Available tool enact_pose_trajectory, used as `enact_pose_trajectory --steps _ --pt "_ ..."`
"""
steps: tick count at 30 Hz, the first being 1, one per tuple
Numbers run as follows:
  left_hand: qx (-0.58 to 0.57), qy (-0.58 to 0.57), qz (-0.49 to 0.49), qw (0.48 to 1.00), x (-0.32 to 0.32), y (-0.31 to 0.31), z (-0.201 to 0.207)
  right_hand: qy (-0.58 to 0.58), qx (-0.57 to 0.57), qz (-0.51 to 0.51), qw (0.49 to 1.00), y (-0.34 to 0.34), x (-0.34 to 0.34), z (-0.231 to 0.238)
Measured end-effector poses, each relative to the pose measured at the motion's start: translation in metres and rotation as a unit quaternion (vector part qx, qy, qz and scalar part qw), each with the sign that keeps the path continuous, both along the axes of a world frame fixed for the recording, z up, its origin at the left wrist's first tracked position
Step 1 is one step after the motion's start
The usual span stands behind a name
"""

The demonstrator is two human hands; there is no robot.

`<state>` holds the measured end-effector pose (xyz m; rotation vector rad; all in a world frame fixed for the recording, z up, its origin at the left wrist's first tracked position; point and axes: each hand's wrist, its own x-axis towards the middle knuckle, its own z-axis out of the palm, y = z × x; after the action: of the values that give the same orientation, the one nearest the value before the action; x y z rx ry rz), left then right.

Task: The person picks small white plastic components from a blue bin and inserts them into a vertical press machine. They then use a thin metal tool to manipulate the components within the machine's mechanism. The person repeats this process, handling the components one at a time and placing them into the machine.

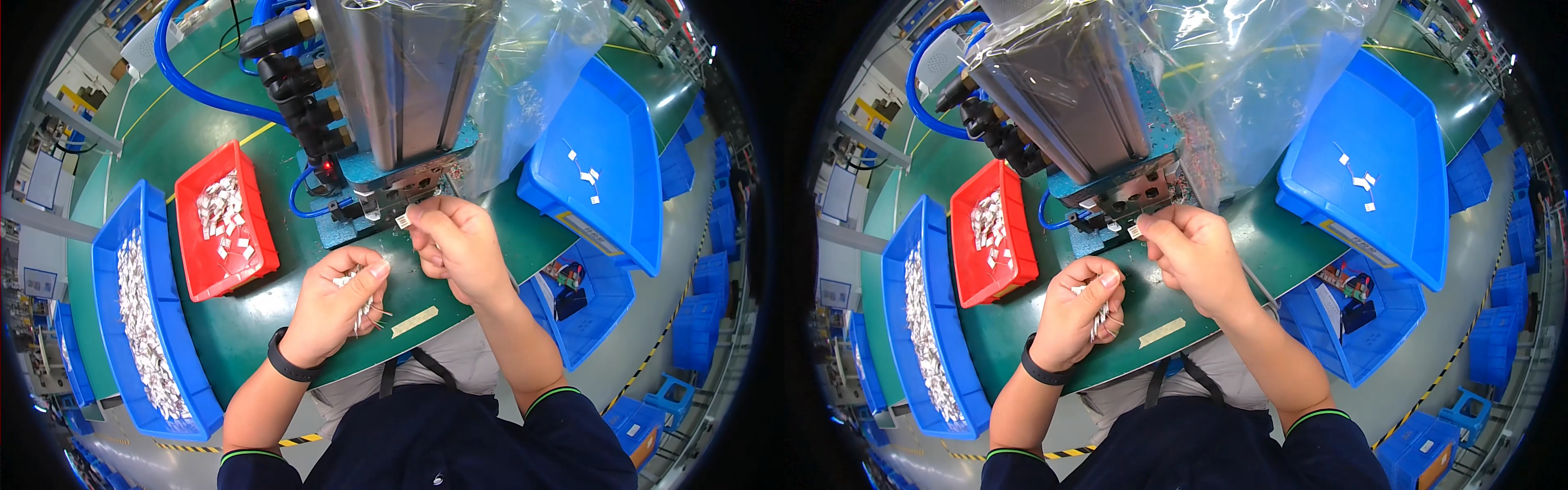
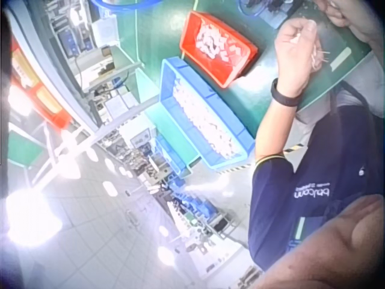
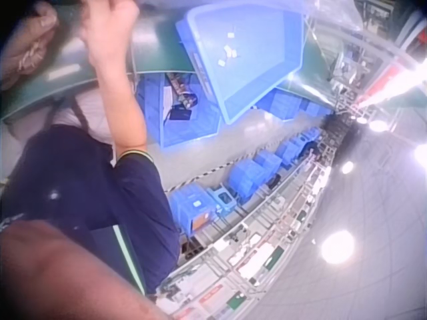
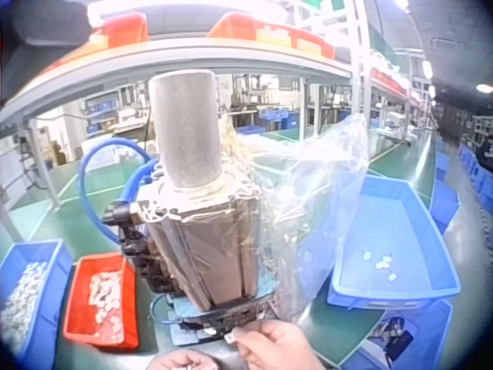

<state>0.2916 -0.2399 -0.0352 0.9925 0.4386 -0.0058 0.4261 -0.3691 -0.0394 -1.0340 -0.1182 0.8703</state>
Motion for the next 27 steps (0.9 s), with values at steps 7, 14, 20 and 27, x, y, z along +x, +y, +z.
enact_pose_trajectory --steps 7,14,20,27 --pt "0.015 -0.001 0.024 1.000 0.001 -0.003 -0.001 -0.025 -0.018 0.012 0.999 0.001 -0.009 0.002" --pt "0.005 0.007 0.040 0.999 0.001 -0.003 -0.001 -0.007 -0.011 0.079 0.997 -0.009 -0.015 0.003" --pt "0.014 -0.002 0.047 0.999 0.002 -0.001 -0.004 0.000 0.014 0.198 0.980 -0.019 -0.023 0.002" --pt "0.002 -0.003 0.060 0.998 0.002 0.001 -0.003 -0.101 -0.035 0.188 0.976 -0.014 -0.036 0.010"
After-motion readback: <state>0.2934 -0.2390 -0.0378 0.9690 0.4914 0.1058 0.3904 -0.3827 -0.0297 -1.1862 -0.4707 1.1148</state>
